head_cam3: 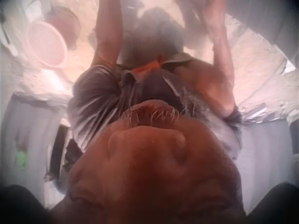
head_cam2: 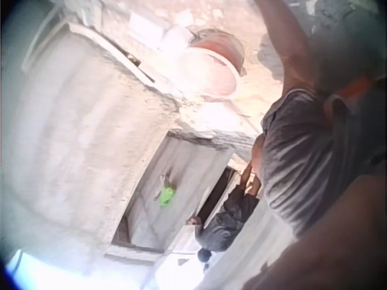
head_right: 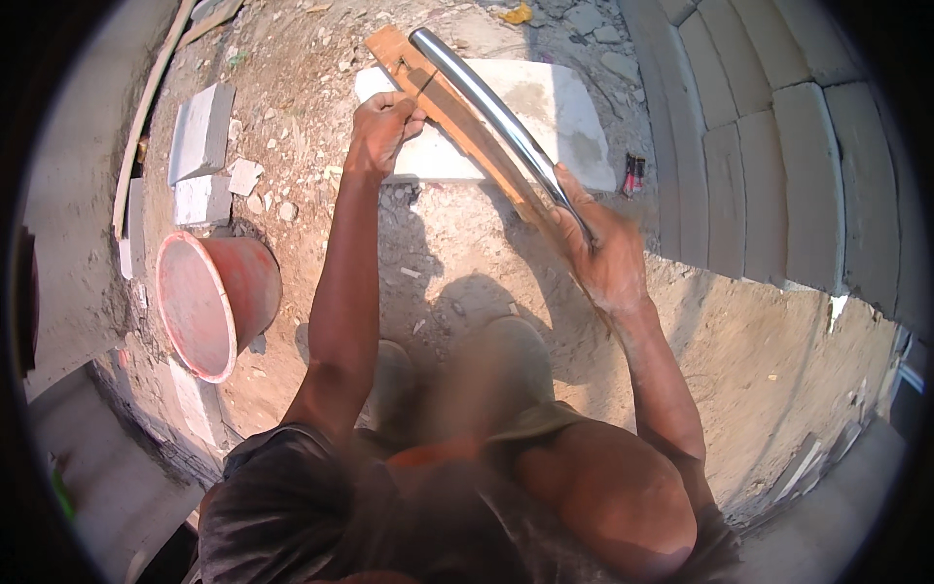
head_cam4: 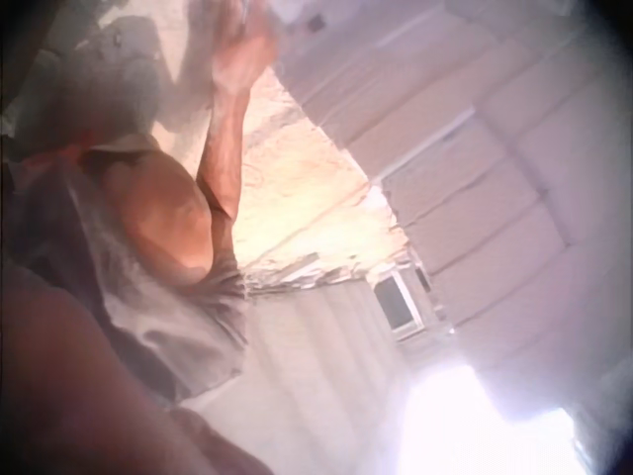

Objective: The person fits a wooden handle into a metal pipe and inserts a small metal pin by hand to secure the connection.

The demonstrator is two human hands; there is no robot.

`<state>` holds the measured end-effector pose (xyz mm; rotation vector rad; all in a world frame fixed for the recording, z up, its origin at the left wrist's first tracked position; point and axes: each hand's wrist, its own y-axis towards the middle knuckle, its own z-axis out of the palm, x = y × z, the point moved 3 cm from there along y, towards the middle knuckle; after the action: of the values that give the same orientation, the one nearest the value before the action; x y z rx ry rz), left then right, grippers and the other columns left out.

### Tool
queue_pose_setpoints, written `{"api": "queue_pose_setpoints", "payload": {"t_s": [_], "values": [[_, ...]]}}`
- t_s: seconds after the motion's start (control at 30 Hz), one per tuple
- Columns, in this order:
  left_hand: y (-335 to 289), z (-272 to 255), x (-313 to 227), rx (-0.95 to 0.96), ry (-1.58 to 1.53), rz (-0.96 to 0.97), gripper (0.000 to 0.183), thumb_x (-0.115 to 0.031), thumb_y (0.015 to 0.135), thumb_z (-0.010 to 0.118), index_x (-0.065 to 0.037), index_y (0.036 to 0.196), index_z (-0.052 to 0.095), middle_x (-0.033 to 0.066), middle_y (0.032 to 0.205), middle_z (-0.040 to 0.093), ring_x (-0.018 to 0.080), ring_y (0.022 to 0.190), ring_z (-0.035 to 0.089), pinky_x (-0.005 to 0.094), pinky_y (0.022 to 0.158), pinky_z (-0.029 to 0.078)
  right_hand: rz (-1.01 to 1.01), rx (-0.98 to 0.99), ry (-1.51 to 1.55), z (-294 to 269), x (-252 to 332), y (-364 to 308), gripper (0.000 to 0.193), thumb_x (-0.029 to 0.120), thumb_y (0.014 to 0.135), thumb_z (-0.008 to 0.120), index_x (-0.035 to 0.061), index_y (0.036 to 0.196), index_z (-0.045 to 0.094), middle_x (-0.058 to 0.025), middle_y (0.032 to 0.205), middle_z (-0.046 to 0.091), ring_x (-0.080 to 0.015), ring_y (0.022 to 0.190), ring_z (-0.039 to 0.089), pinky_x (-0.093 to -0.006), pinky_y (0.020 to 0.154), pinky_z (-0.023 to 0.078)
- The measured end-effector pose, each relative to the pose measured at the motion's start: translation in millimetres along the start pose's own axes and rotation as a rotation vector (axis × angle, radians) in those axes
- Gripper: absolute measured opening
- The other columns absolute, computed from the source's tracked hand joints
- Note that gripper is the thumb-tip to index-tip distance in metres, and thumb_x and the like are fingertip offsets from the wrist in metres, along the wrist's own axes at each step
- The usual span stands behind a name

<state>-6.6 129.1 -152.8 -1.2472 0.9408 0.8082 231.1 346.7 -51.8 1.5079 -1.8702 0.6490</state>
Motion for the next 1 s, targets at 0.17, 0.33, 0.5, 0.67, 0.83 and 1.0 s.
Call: {"api": "queue_pose_setpoints", "payload": {"t_s": [0.17, 0.33, 0.5, 0.67, 0.83, 1.0], "values": [[1, 7, -7, 0.029, 0.049, -0.031, 0.014, -0.005, 0.095, 0.061, 0.006, 0.104, 0.06, 0.0091, 0.085, 0.067, 0.0088, 0.067, 0.063, 0.0178, 0.06, 0.056, -0.156, -0.02, -0.319, 10, -13, 4, 0.048, 0.031, 0.098, 0.063, 0.0217, 0.144, 0.055, -0.0173, 0.09, 0.072, -0.0297, 0.075, 0.07, -0.0394, 0.067, 0.055], [2, 4, -12, 0.022, 0.056, -0.079, 0.015, -0.005, 0.094, 0.059, 0.008, 0.102, 0.06, 0.0094, 0.085, 0.067, 0.0099, 0.068, 0.064, 0.0179, 0.062, 0.057, -0.072, 0.084, -0.376, 16, -7, 15, 0.048, 0.034, 0.097, 0.063, 0.0252, 0.144, 0.055, -0.0154, 0.084, 0.07, -0.0301, 0.068, 0.067, -0.0414, 0.06, 0.053], [3, 1, -13, 0.016, 0.059, -0.077, 0.018, -0.005, 0.094, 0.059, 0.011, 0.103, 0.06, 0.0102, 0.085, 0.067, 0.0111, 0.07, 0.065, 0.0184, 0.064, 0.058, -0.193, -0.019, -0.235, 8, -2, 10, 0.047, 0.033, 0.098, 0.061, 0.0249, 0.145, 0.054, -0.0141, 0.081, 0.069, -0.0306, 0.067, 0.066, -0.0426, 0.061, 0.053], [2, 3, -14, 0.031, 0.072, -0.094, 0.018, -0.007, 0.094, 0.06, 0.01, 0.102, 0.06, 0.0108, 0.085, 0.067, 0.0109, 0.07, 0.065, 0.0189, 0.064, 0.058, -0.114, 0.092, -0.561, 12, -12, 15, 0.05, 0.031, 0.098, 0.061, 0.0218, 0.147, 0.051, -0.0147, 0.085, 0.07, -0.0307, 0.072, 0.068, -0.0428, 0.065, 0.053], [4, 2, -12, -0.038, 0.069, -0.045, 0.02, -0.013, 0.094, 0.066, 0.006, 0.099, 0.061, 0.0108, 0.083, 0.069, 0.0109, 0.064, 0.064, 0.0203, 0.062, 0.058, 0.104, -0.03, -0.083, 6, -19, 11, 0.05, 0.034, 0.1, 0.059, 0.0161, 0.146, 0.051, -0.0205, 0.113, 0.071, -0.034, 0.099, 0.071, -0.0406, 0.086, 0.055], [0, 7, -15, -0.011, 0.329, 0.052, 0.022, -0.016, 0.095, 0.066, 0.005, 0.097, 0.062, 0.0101, 0.075, 0.068, 0.0115, 0.057, 0.061, 0.0219, 0.055, 0.054, 0.284, 0.005, -0.022, -4, -62, 19, 0.053, 0.038, 0.1, 0.06, 0.0067, 0.142, 0.053, -0.0221, 0.133, 0.061, -0.0346, 0.121, 0.062, -0.0406, 0.101, 0.049]]}}
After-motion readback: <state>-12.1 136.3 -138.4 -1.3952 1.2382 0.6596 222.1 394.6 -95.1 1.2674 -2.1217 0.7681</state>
